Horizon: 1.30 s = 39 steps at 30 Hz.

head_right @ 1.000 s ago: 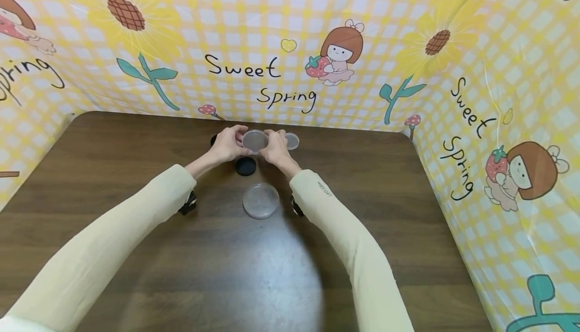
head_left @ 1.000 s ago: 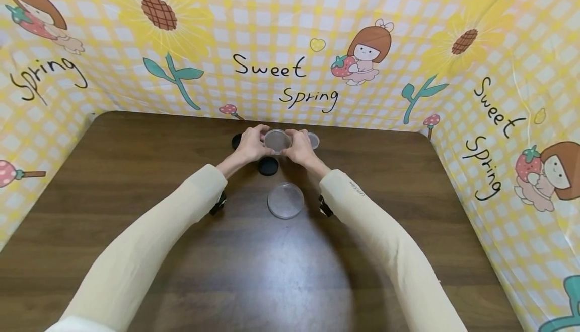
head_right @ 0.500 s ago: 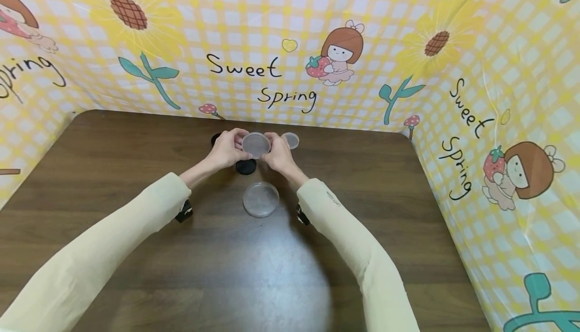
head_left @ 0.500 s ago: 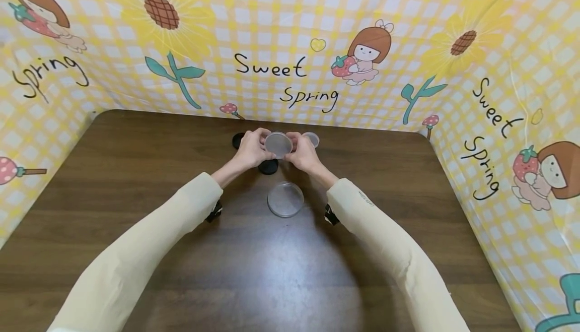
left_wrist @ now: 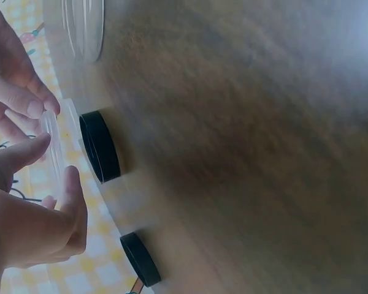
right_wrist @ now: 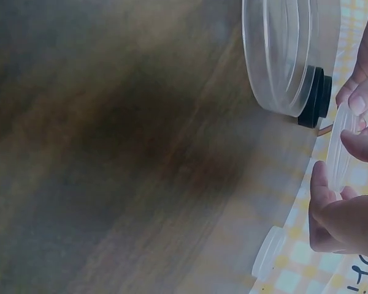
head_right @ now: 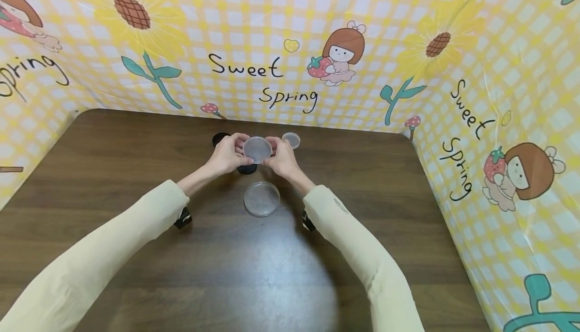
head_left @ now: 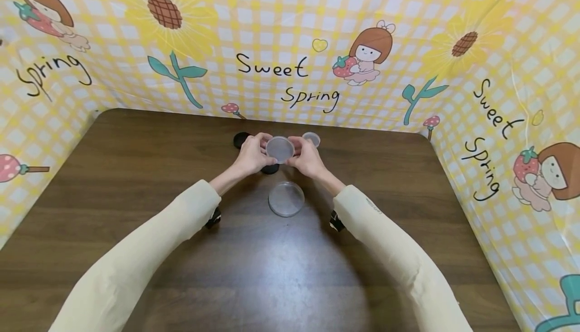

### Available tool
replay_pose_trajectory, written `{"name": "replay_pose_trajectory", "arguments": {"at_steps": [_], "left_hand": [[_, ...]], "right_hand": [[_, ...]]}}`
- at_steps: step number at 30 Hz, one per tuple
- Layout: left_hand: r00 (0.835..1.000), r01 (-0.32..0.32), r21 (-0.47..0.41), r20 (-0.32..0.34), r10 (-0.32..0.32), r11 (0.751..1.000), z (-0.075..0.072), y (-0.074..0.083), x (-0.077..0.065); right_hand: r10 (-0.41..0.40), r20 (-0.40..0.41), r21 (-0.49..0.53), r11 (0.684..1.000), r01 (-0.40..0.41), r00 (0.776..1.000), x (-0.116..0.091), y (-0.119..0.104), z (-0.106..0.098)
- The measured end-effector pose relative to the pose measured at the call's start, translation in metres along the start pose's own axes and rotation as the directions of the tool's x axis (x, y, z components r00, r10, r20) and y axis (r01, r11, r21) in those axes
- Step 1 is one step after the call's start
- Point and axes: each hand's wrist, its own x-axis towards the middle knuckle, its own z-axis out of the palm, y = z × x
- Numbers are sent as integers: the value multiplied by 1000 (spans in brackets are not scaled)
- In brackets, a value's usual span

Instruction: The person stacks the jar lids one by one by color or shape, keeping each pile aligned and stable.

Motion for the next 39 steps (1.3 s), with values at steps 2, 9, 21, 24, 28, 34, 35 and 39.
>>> {"name": "replay_pose_trajectory", "arguments": {"at_steps": [2,9,21,24,28,34,35,39], "left_hand": [[1000,2,-14,-4,-2,1000,0,2,-3],[1000,-23,-28,-3,23,999,1,6,-12],[996,17,5,84,-18,1000,-2,12,-30],[995,43,-2,94,-42,999,-1,14,-38],[994,34,-4,105,-33,999,4,17,-48],[994,-31,34,103,27,999,12,20,-60],[994,-36,41,103,32,999,13,21,-61],[993,-29,52,113,23,998,15,22,-67]], "right_hand": [[-2,3,11,1000,2,1000,-3,-1,0],[13,13,18,1000,-14,1000,-17,-5,-2],[17,64,-6,1000,-17,998,-36,-11,-4],[16,81,-7,1000,-15,997,-44,-12,-3],[9,88,-3,1000,-9,996,-57,-11,-3],[7,78,4,1000,-7,997,-75,-10,-3],[7,79,4,1000,-8,997,-77,-10,-3],[10,78,1,1000,-10,997,-84,-10,-2]]}}
